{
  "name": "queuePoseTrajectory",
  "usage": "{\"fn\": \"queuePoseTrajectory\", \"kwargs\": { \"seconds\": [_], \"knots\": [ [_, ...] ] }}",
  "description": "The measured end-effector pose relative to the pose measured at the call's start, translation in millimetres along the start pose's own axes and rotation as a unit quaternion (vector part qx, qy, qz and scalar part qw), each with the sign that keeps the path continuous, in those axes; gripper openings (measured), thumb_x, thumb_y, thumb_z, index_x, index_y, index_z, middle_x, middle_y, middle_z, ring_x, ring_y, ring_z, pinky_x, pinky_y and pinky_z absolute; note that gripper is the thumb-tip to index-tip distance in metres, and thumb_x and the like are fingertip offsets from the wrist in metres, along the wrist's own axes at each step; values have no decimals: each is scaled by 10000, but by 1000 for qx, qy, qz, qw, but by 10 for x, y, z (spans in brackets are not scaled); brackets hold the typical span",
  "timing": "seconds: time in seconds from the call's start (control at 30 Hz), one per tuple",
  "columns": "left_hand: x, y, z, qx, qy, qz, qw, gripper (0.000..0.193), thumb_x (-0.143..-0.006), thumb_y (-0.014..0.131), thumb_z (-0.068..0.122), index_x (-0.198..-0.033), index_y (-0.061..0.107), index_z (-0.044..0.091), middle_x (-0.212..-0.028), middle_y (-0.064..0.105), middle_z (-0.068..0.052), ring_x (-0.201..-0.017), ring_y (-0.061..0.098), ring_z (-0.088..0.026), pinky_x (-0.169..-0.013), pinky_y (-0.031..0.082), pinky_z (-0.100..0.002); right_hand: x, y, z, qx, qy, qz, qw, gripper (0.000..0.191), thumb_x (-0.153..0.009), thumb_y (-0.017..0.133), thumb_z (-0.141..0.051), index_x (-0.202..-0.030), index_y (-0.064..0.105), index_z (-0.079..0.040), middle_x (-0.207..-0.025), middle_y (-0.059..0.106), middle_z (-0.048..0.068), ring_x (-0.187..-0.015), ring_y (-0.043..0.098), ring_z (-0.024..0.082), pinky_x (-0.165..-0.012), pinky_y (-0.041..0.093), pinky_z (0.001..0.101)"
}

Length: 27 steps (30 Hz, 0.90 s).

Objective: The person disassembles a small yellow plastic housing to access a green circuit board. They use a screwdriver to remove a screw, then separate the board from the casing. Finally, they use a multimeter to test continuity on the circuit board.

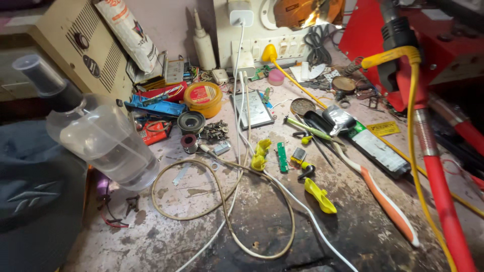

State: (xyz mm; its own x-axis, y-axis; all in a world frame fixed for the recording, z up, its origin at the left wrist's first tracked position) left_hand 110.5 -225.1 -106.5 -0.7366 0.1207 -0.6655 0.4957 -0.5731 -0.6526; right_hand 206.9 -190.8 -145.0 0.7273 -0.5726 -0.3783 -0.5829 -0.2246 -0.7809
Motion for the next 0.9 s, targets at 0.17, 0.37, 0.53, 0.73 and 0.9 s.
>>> {"fn": "queuePoseTrajectory", "kwargs": {
  "seconds": [0.17,0.37,0.53,0.73,0.9],
  "knots": [
    [78,289,3,56,-51,-30,997,235,-1070,538,190,-1262,542,54,-1150,618,-155,-1112,620,-321,-992,493,-417,59,73,-247,11,-56,77,995,235,-1000,625,-278,-1145,783,-183,-1106,756,-14,-965,695,125,-835,565,322],
    [243,300,-19,51,-101,-16,993,223,-1127,476,216,-1274,507,52,-1123,600,-155,-1082,626,-313,-975,504,-407,193,112,-323,14,-85,108,990,215,-985,647,-263,-1132,763,-157,-1107,730,5,-990,682,139,-853,562,334],
    [202,-89,-25,-84,-88,3,993,257,-1036,556,236,-1239,542,79,-1078,636,-150,-1056,671,-345,-921,555,-447,152,165,-332,10,-103,110,989,204,-973,665,-250,-1121,746,-135,-1108,708,21,-1011,672,150,-868,558,345],
    [115,-260,47,-76,-57,32,995,146,-1053,523,179,-1167,503,91,-1172,584,-102,-1113,617,-274,-980,522,-344,157,181,-346,8,-111,123,986,199,-958,687,-234,-1108,725,-108,-1109,681,40,-1036,659,164,-887,554,358],
    [179,-336,-148,-25,-98,0,995,183,-990,610,240,-1075,534,96,-1018,591,-74,-995,627,-276,-856,511,-382,201,199,-344,12,-121,132,984,203,-946,705,-221,-1097,708,-86,-1110,659,56,-1057,649,176,-902,551,369]
  ]
}}
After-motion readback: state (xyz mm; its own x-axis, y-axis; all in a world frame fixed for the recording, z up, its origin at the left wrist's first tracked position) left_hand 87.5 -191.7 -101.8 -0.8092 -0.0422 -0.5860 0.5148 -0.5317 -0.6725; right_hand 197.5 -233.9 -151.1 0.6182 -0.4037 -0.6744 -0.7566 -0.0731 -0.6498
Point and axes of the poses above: each hand's wrist, its own x-axis away from the middle knuckle, its own y-axis out of the palm, z = x × y, the point moved 6 cm from there along -x, towards the middle knuckle
